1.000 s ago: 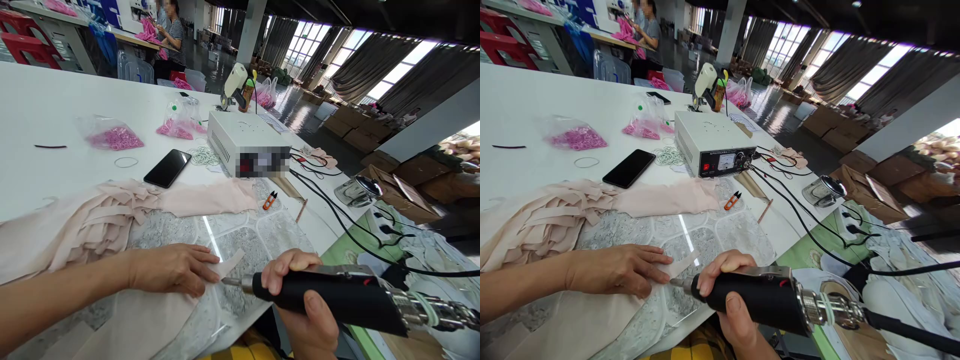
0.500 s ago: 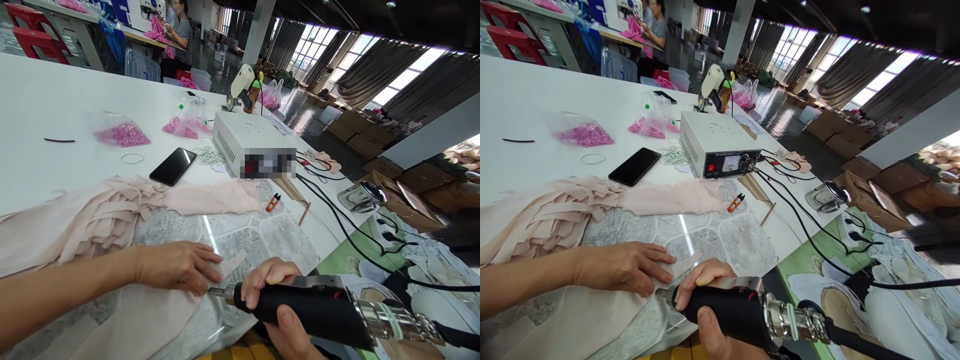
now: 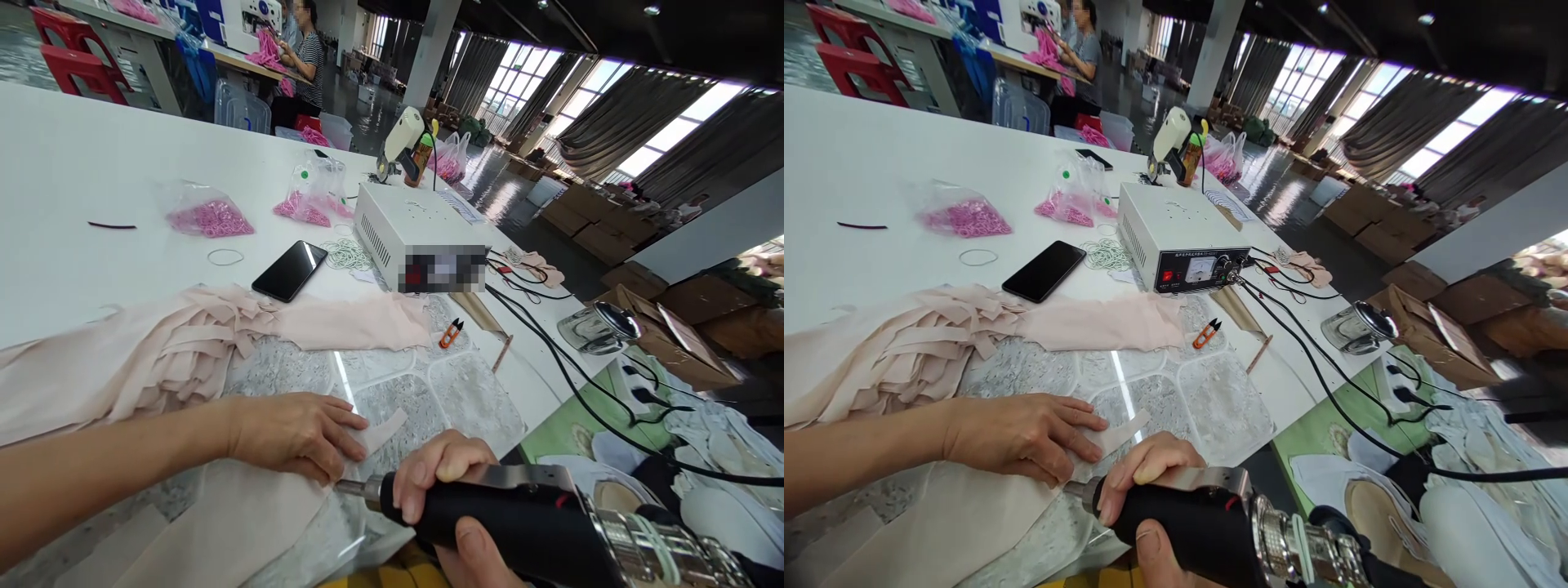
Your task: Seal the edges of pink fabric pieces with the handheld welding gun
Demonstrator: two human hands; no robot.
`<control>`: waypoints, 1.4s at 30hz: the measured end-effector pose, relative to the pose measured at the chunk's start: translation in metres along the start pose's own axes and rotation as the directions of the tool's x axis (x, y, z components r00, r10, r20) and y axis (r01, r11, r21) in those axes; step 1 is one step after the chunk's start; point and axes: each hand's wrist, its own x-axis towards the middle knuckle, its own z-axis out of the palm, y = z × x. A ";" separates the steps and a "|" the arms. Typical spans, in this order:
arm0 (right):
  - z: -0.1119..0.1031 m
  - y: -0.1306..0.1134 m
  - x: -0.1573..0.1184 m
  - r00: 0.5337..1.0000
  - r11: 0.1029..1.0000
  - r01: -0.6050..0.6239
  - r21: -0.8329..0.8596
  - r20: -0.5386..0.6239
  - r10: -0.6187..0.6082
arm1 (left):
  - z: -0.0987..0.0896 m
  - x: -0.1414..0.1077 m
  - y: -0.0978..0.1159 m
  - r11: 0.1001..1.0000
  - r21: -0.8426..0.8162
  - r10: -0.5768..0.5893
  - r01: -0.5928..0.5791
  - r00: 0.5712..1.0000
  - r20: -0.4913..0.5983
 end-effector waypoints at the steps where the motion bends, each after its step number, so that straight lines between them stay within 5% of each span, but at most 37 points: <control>1: 0.000 0.000 0.000 1.000 1.000 -0.004 0.003 0.002 0.004 | 0.000 0.000 0.000 1.000 0.006 0.000 0.000 1.000 0.004; 21: 0.002 0.007 -0.002 0.999 0.995 -0.015 0.097 0.031 0.012 | -0.001 0.002 0.007 0.988 0.157 0.008 -0.002 0.999 -0.038; 27: -0.018 -0.008 0.004 0.993 0.997 0.049 0.054 -0.112 -0.043 | -0.002 -0.001 0.038 0.949 0.298 -0.056 0.098 0.988 -0.146; 30: -0.030 -0.006 0.013 0.972 0.992 0.121 0.021 -0.206 -0.114 | 0.020 -0.013 0.063 0.851 0.414 -0.194 0.324 0.925 -0.325; 32: -0.035 0.004 0.019 0.961 0.987 0.158 0.037 -0.234 -0.145 | 0.046 -0.024 0.073 0.692 0.516 -0.220 0.505 0.828 -0.515; 35: -0.041 0.020 0.024 0.953 0.978 0.191 0.081 -0.253 -0.165 | 0.078 -0.037 0.075 0.465 0.625 -0.192 0.627 0.761 -0.620; 38: -0.051 0.020 0.021 0.963 0.985 0.151 0.087 -0.237 -0.127 | 0.083 -0.036 0.077 0.409 0.684 -0.162 0.604 0.786 -0.597; 42: -0.073 -0.005 0.006 0.989 0.999 -0.011 0.045 -0.148 0.018 | 0.056 -0.018 0.083 0.494 0.762 -0.136 0.418 0.903 -0.407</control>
